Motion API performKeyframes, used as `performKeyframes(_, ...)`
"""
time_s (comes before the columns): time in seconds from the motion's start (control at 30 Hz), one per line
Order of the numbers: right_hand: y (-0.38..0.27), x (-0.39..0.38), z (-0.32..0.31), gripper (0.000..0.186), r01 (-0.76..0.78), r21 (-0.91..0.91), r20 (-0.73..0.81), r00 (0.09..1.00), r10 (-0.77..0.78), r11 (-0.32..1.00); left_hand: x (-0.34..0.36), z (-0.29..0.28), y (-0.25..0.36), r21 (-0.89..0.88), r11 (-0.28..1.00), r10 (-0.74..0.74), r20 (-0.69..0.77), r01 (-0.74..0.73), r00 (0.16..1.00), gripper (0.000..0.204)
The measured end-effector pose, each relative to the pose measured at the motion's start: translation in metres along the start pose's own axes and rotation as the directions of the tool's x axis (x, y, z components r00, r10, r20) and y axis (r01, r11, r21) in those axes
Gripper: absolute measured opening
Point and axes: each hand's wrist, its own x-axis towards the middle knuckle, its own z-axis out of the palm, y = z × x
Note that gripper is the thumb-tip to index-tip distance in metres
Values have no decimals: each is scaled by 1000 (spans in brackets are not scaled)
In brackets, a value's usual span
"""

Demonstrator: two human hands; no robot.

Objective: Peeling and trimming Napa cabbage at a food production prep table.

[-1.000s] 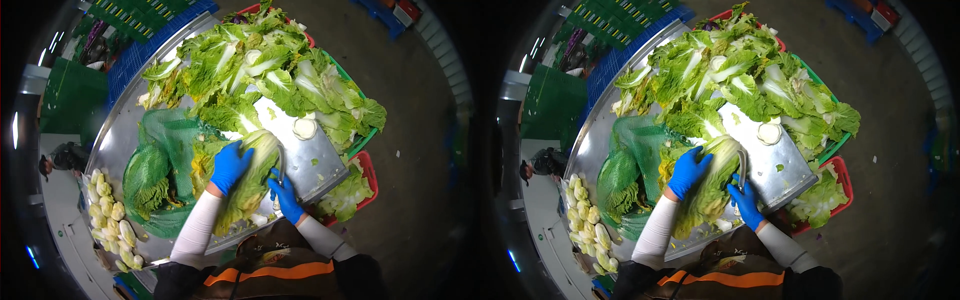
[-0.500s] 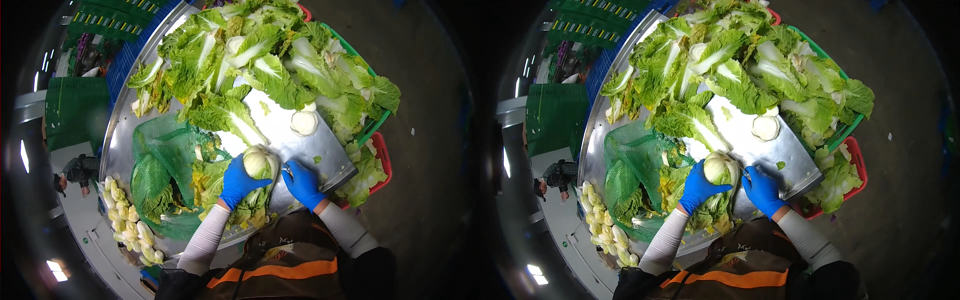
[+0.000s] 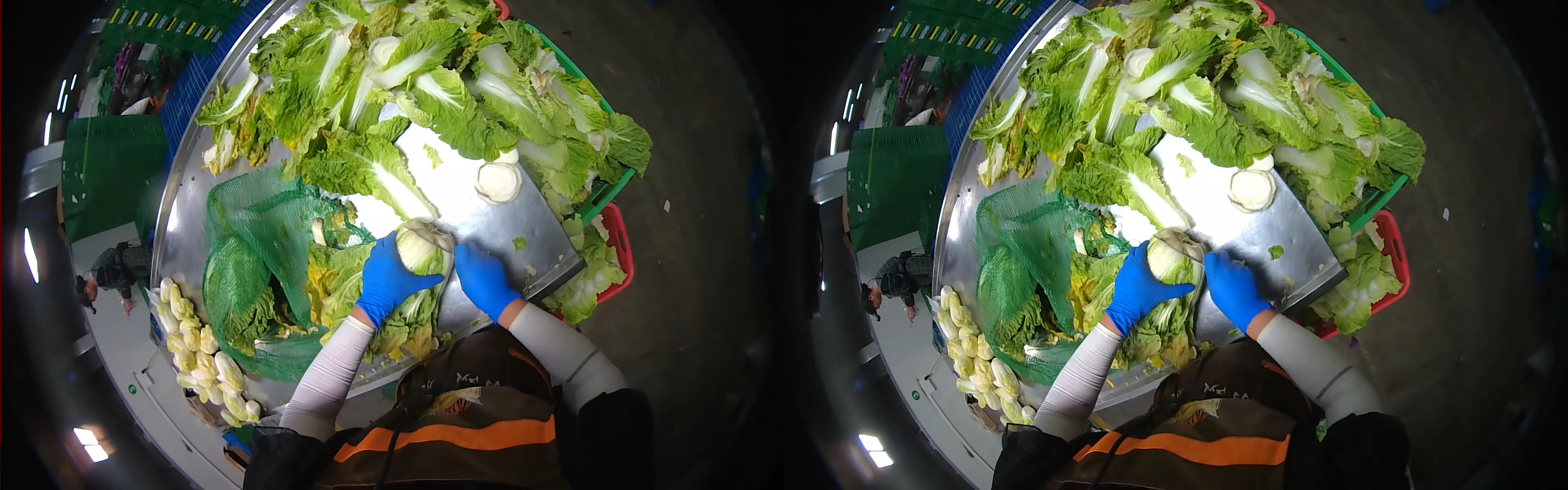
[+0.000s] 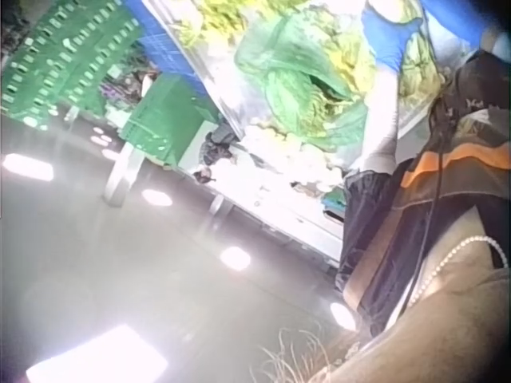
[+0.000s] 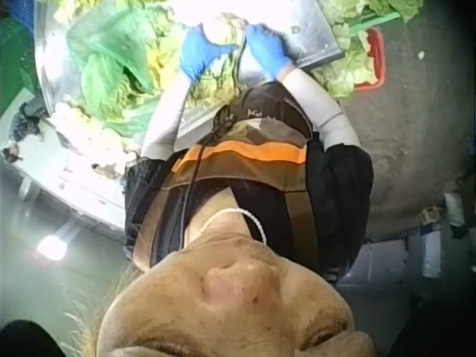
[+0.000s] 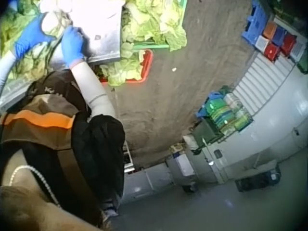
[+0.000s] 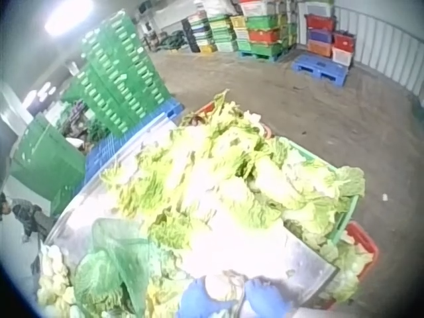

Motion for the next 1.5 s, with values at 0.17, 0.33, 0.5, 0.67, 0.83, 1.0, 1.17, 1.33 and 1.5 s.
performKeyframes(0.17, 3, 7, 24, 7, 0, 13, 14, 1000, 0, 1000, 0, 2, 1, 10, 1000, -28, -1, 28, 1000, 105)
performKeyframes(0.33, 2, 16, 29, 7, -50, -23, -1, 999, 50, 998, 2, -1, 1, -9, 1000, -20, -24, 20, 999, 102)
performKeyframes(0.5, 4, 18, 32, 9, -60, -38, 0, 998, 60, 997, -1, -4, 7, 19, 999, -26, -20, 26, 999, 103)
performKeyframes(0.67, 15, 6, 44, 7, -80, -93, 27, 996, 83, 992, 0, -7, 3, -193, 980, -23, 78, 37, 997, 99)
performKeyframes(0.83, 35, -53, 22, 10, -315, 177, 277, 925, 260, 932, 24, -53, -62, -576, 785, 65, 444, 229, 894, 66)
performKeyframes(1.0, 5, -54, -5, 27, -630, 769, 606, 663, 439, -108, -2, -51, -146, -961, 133, -140, 225, 244, 964, 63)
performKeyframes(1.17, -38, -22, 60, 23, -668, 721, 693, 681, 237, -185, -55, -66, -130, -926, -322, -11, 214, 199, 977, 66)
performKeyframes(1.33, -32, 114, 82, 62, 33, 518, -15, 999, -30, 854, -93, -60, -120, -926, -376, -294, 99, -19, 951, 65)
performKeyframes(1.5, -44, 278, -35, 47, -322, 945, 327, 916, 232, -60, -81, -60, -92, -940, -152, -280, -255, -304, 926, 55)
